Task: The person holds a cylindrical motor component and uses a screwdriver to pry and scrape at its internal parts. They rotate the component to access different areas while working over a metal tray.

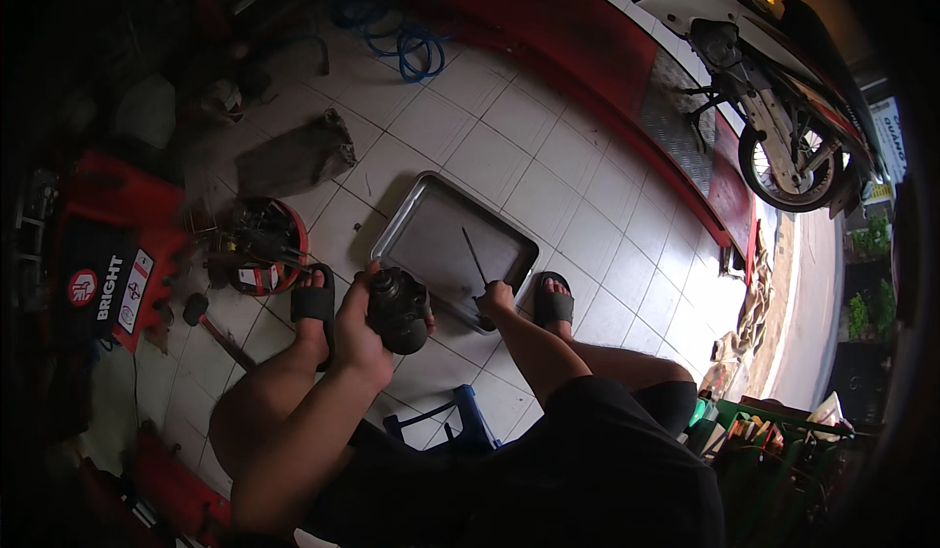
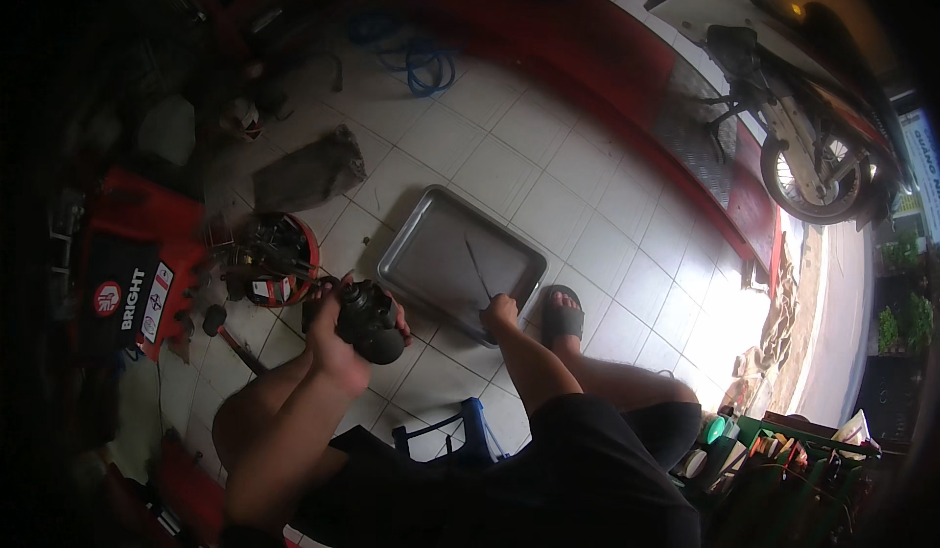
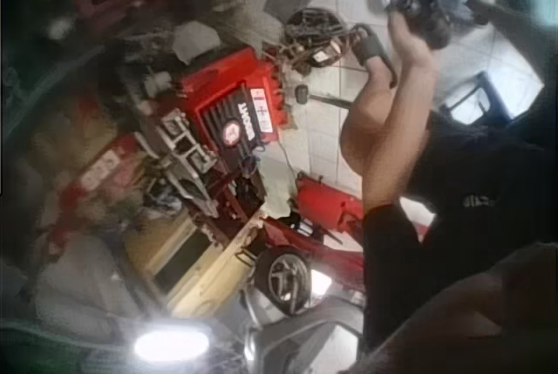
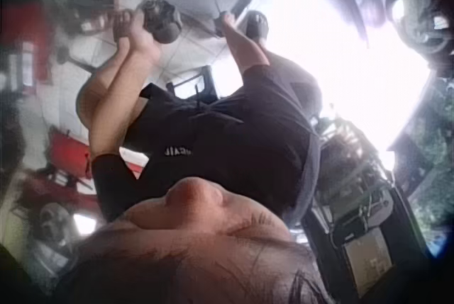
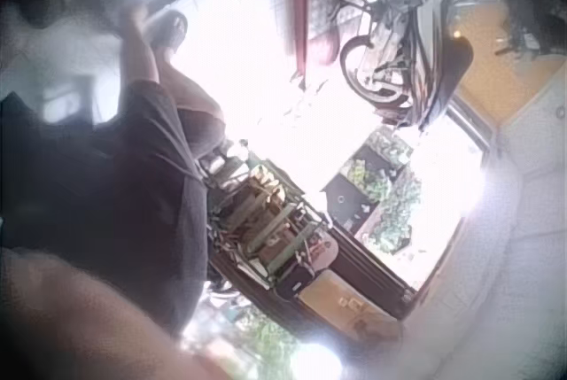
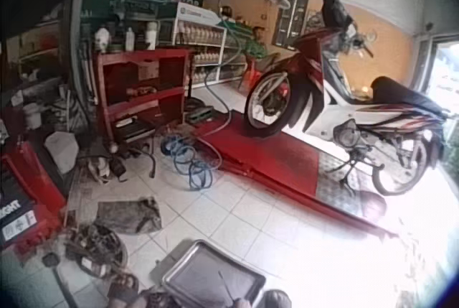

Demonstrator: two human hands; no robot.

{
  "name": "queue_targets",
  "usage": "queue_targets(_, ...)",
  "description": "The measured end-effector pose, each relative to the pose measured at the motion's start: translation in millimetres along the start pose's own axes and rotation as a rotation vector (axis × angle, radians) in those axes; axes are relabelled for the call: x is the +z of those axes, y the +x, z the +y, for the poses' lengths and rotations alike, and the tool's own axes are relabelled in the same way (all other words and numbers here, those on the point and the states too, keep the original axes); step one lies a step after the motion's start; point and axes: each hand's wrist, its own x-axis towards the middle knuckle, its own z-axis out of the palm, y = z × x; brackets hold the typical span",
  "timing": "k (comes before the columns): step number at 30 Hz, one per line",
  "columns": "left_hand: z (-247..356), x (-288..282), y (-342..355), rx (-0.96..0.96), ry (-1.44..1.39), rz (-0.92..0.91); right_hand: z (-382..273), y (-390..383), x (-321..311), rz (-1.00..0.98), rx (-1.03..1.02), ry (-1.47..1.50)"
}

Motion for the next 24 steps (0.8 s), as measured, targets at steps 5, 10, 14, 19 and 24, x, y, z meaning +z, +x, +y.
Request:
queue_targets(5, -9, 1, 7, 0.114, 0.106, 0.136, -27, -5, 16, 0.000, 0.054, -0.028)
queue_targets(10, -4, 4, 0, -0.030, -0.011, 0.074, -25, 7, 16, -0.028, 0.033, -0.030)
queue_targets(14, 6, 5, -3, -0.047, -0.055, 0.011, -35, 1, -10, -0.064, -0.092, -0.121)
queue_targets(19, 18, 25, -13, -0.030, -0.011, -0.116, -44, -14, -93, -0.138, -0.260, -0.040)
queue_targets(24, 25, 32, -33, 0.031, -0.109, -0.394, -97, -127, -228, -0.180, -0.393, 0.221)
